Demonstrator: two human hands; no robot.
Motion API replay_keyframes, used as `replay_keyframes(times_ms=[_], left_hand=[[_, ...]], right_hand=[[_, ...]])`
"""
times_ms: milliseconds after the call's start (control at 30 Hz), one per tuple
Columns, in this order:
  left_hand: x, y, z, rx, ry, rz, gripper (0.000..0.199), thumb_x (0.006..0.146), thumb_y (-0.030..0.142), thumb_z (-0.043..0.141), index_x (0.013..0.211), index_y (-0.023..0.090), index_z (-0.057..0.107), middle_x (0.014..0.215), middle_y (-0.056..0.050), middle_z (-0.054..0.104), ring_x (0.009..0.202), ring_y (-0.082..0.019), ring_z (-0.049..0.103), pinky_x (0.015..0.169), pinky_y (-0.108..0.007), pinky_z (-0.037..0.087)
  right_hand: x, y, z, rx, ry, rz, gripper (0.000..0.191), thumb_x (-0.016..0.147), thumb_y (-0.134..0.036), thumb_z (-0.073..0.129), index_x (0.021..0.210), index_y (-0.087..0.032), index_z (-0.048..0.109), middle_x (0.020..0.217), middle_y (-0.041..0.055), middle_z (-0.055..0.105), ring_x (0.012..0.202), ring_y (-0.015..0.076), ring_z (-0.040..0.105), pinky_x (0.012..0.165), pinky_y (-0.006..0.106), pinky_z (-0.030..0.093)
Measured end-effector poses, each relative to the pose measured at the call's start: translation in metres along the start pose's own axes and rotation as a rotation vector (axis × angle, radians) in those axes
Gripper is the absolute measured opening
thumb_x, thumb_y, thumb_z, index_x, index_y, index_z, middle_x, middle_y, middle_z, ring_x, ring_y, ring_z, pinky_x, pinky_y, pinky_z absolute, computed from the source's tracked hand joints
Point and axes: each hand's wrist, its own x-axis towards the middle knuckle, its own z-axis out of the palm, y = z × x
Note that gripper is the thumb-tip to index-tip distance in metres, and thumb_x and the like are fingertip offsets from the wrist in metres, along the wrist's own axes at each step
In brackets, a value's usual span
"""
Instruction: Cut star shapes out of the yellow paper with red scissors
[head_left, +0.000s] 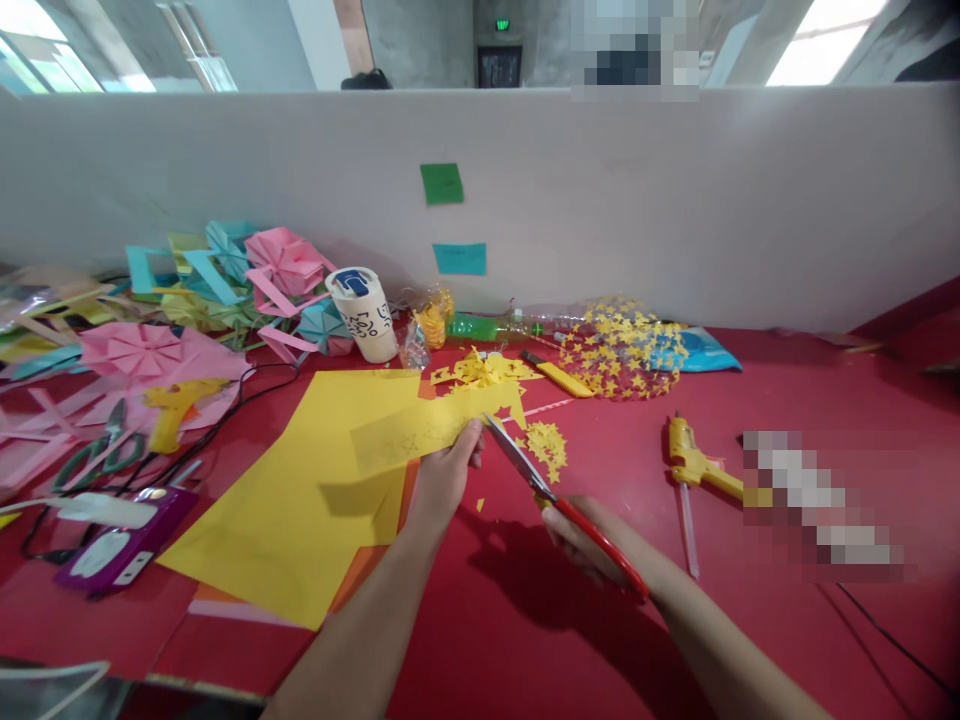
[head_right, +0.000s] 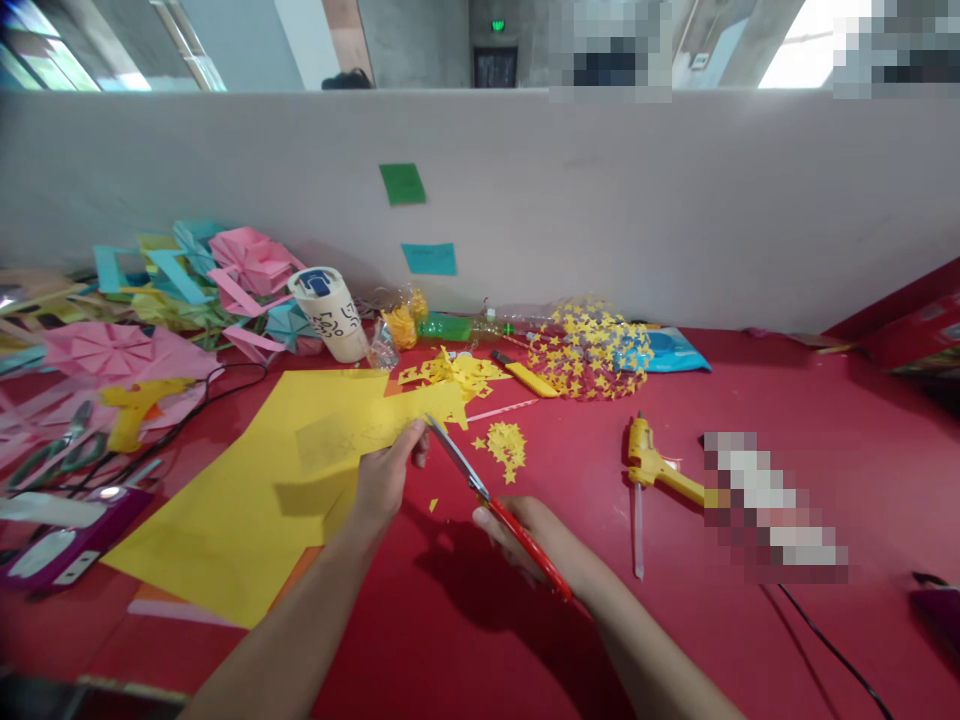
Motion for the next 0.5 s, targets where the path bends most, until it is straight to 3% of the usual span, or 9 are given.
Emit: replay_keyframes(times_ms=[500], left_hand=[[0.0007, -0.0024, -0.0019, 0.023, 0.002, -0.011, 0.040, 0.083, 0.048, 0.058, 0.053, 0.021, 0.056, 0.051, 0.003, 0.054, 0.055, -0.013, 0.053, 0.066, -0.026, 0.043]], right_hand=[[0.0006, 0.0015, 0.0005, -0.016, 0.022, 0.023, 0.048, 0.088, -0.061, 0.052, 0.064, -0.022, 0.038, 0.048, -0.0093, 0.033, 0.035, 0.0056, 0.029, 0.030, 0.017, 0.028]])
